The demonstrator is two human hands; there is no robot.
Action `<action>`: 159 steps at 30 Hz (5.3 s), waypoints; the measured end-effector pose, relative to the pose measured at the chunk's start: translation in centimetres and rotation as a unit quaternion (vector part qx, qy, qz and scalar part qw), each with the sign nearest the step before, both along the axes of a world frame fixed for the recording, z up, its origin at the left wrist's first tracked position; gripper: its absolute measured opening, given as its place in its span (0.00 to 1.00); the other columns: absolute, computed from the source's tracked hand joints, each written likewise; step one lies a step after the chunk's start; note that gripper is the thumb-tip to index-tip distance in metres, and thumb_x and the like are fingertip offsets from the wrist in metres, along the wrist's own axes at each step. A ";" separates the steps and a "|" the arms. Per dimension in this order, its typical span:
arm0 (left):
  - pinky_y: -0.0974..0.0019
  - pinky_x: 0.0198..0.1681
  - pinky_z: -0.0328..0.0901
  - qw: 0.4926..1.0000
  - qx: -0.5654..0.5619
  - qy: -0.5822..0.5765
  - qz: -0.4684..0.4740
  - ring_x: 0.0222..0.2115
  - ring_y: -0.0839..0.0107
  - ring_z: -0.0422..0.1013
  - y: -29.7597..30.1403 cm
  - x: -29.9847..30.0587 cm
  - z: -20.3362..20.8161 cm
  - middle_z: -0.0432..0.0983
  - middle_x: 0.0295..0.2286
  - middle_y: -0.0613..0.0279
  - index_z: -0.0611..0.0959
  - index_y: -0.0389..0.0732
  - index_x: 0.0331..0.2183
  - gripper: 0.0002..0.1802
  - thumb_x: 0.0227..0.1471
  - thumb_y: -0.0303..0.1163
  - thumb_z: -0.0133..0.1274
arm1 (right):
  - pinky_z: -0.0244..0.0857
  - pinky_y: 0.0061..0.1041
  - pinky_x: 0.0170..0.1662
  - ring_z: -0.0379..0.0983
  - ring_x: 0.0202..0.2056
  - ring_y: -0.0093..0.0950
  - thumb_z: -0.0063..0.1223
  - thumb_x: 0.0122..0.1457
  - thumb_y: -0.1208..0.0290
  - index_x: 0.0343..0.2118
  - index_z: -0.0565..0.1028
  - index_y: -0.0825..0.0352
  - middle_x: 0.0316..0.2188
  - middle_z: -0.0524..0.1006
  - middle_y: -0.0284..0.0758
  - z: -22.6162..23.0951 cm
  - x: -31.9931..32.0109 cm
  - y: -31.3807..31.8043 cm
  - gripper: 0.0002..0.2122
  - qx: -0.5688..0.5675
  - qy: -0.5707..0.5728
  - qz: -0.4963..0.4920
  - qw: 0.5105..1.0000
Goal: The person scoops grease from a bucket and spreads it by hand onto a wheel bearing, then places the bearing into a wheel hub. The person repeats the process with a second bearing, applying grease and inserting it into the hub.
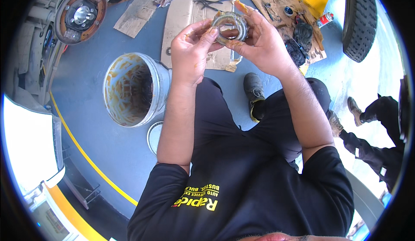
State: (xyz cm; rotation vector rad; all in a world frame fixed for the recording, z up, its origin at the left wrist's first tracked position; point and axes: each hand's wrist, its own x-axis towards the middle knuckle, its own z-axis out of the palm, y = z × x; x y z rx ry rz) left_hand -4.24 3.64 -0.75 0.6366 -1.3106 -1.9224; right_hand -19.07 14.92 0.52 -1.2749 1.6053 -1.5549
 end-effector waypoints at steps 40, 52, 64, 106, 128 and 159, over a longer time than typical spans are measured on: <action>0.66 0.47 0.78 0.902 -0.409 0.049 0.130 0.48 0.62 0.75 3.6 -7.0 -3.2 0.67 0.48 0.43 0.59 0.37 0.47 0.26 0.54 0.13 0.57 | 0.73 0.37 0.49 0.80 0.42 0.31 0.46 0.67 0.41 0.49 0.76 0.66 0.42 0.82 0.37 -1.8 -3.4 -0.9 0.27 -0.016 -0.578 0.010 0.816; 0.59 0.51 0.79 0.865 -0.491 0.031 0.097 0.49 0.57 0.74 -0.5 -14.6 5.2 0.65 0.48 0.41 0.57 0.39 0.43 0.26 0.56 0.15 0.58 | 0.70 0.35 0.55 0.75 0.51 0.30 0.67 0.57 0.55 0.57 0.70 0.70 0.50 0.78 0.38 5.7 -11.2 -4.0 0.30 -0.032 -0.401 -0.034 0.915; 0.63 0.46 0.77 0.987 -0.153 0.026 0.034 0.46 0.68 0.70 4.5 -13.9 33.7 0.71 0.46 0.45 0.61 0.42 0.44 0.23 0.57 0.14 0.57 | 0.61 0.43 0.63 0.69 0.60 0.37 0.48 0.67 0.65 0.63 0.68 0.66 0.57 0.75 0.40 33.8 -11.1 3.9 0.23 -0.070 -0.216 -0.222 0.948; 0.56 0.39 0.73 0.832 -0.502 -0.056 -0.229 0.35 0.51 0.80 34.5 2.2 70.6 0.76 0.34 0.49 0.67 0.36 0.41 0.22 0.49 0.18 0.63 | 0.66 0.20 0.40 0.74 0.47 0.23 0.57 0.65 0.63 0.65 0.66 0.36 0.43 0.73 0.27 71.9 10.3 44.2 0.27 0.338 0.772 -0.124 0.524; 0.69 0.39 0.79 0.862 -0.472 0.056 -0.176 0.40 0.70 0.77 36.1 1.8 68.1 0.72 0.42 0.50 0.63 0.36 0.38 0.21 0.53 0.12 0.59 | 0.72 0.29 0.37 0.80 0.32 0.35 0.58 0.52 0.75 0.68 0.53 0.70 0.34 0.79 0.41 65.4 13.5 42.4 0.40 0.095 -0.024 -0.162 0.982; 0.64 0.47 0.80 0.837 -0.475 0.191 -0.193 0.46 0.63 0.75 34.5 4.1 68.6 0.69 0.44 0.46 0.59 0.38 0.37 0.24 0.52 0.14 0.60 | 0.38 0.52 0.72 0.43 0.73 0.51 0.56 0.53 0.52 0.74 0.54 0.53 0.74 0.47 0.47 66.3 15.9 41.8 0.44 -0.064 0.298 -0.421 0.854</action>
